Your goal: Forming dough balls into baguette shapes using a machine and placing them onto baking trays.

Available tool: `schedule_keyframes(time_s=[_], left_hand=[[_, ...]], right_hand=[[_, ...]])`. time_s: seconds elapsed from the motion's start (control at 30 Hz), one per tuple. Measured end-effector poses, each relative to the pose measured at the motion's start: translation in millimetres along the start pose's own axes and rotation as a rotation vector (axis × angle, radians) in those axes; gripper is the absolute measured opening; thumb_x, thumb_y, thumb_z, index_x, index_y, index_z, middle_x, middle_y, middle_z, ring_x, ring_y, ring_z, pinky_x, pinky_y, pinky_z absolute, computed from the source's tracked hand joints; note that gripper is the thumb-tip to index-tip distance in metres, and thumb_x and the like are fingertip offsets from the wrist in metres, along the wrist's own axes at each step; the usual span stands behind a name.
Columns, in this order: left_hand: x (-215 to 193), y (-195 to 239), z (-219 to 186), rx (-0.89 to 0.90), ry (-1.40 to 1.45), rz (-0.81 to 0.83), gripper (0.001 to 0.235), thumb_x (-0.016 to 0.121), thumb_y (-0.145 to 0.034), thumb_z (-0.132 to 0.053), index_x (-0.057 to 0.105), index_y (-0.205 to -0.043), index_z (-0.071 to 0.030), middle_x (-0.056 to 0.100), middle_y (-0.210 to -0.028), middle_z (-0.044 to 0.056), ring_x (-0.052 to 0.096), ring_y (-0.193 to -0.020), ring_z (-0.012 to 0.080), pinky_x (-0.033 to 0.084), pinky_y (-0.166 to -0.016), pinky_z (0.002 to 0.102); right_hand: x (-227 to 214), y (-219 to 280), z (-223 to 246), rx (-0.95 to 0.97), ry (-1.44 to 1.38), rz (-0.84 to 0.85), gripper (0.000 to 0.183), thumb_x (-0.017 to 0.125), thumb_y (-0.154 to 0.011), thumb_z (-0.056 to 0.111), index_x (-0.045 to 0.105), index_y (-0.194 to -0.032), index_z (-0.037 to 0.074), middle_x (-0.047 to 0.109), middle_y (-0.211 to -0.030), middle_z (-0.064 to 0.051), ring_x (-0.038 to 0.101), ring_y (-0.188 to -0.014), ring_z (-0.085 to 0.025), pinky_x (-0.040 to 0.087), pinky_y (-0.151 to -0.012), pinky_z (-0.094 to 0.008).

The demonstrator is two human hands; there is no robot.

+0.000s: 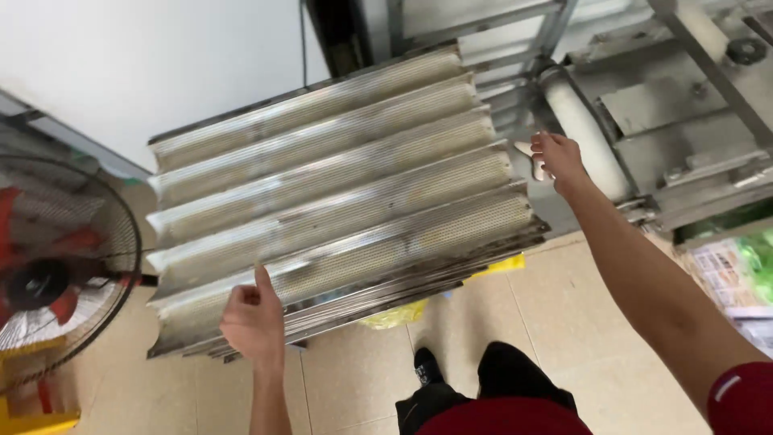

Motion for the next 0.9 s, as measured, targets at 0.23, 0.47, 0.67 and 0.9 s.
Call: schedule_keyframes(time_s=[0.23,0.47,0.67,0.9], left_hand=[[91,-16,-199,0.229,0.531,0.415,0.036,0.072,-0.099,-0.033,0.074,-0.084,0.0,0.062,-0.058,0.005,0.054,-0.052,0.0089,0.042,-0.051,0.029],[201,24,-371,0.394,0.59,0.758,0.031,0.069,-0.097,-0.035,0.075,-0.094,-0.005,0.065,-0.059,0.0,0.057,-0.051,0.0064,0.045,-0.049,0.026],[271,48,-420,0.42,0.654,0.967,0.032,0.069,-0.099,-0.035,0.076,-0.095,-0.004,0.066,-0.063,0.001,0.059,-0.056,0.0064,0.046,-0.052,0.026],[316,45,-437,0.228,0.79,1.108,0.034,0.069,-0.098,-0.035,0.072,-0.104,-0.002,0.07,-0.075,0.005,0.067,-0.06,0.0113,0.053,-0.054,0.028]], right_hand=[[-52,-98,-165,0.283,-0.32,-0.374,0.041,0.067,-0.094,0.028,0.074,-0.126,0.003,0.067,-0.1,-0.012,0.055,-0.086,-0.024,0.042,-0.064,-0.038],[-31,-221,-253,0.219,-0.29,-0.56,0.057,0.067,-0.096,0.04,0.053,-0.136,0.002,0.063,-0.123,-0.016,0.057,-0.105,-0.03,0.048,-0.087,-0.044],[-9,-183,-186,0.72,0.332,-0.789,0.055,0.078,-0.082,0.05,0.069,-0.113,0.006,0.068,-0.112,-0.014,0.057,-0.121,-0.033,0.039,-0.107,-0.043],[-31,-181,-72,-0.212,0.089,-0.604,0.042,0.076,-0.09,0.023,0.069,-0.127,0.006,0.077,-0.106,-0.015,0.073,-0.096,-0.03,0.056,-0.087,-0.042]])
Point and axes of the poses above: each hand's wrist, its own y-axis away from the middle knuckle, its own x-axis out of the palm, z = x × y, the point moved 4 cm from there along -y, towards the middle knuckle
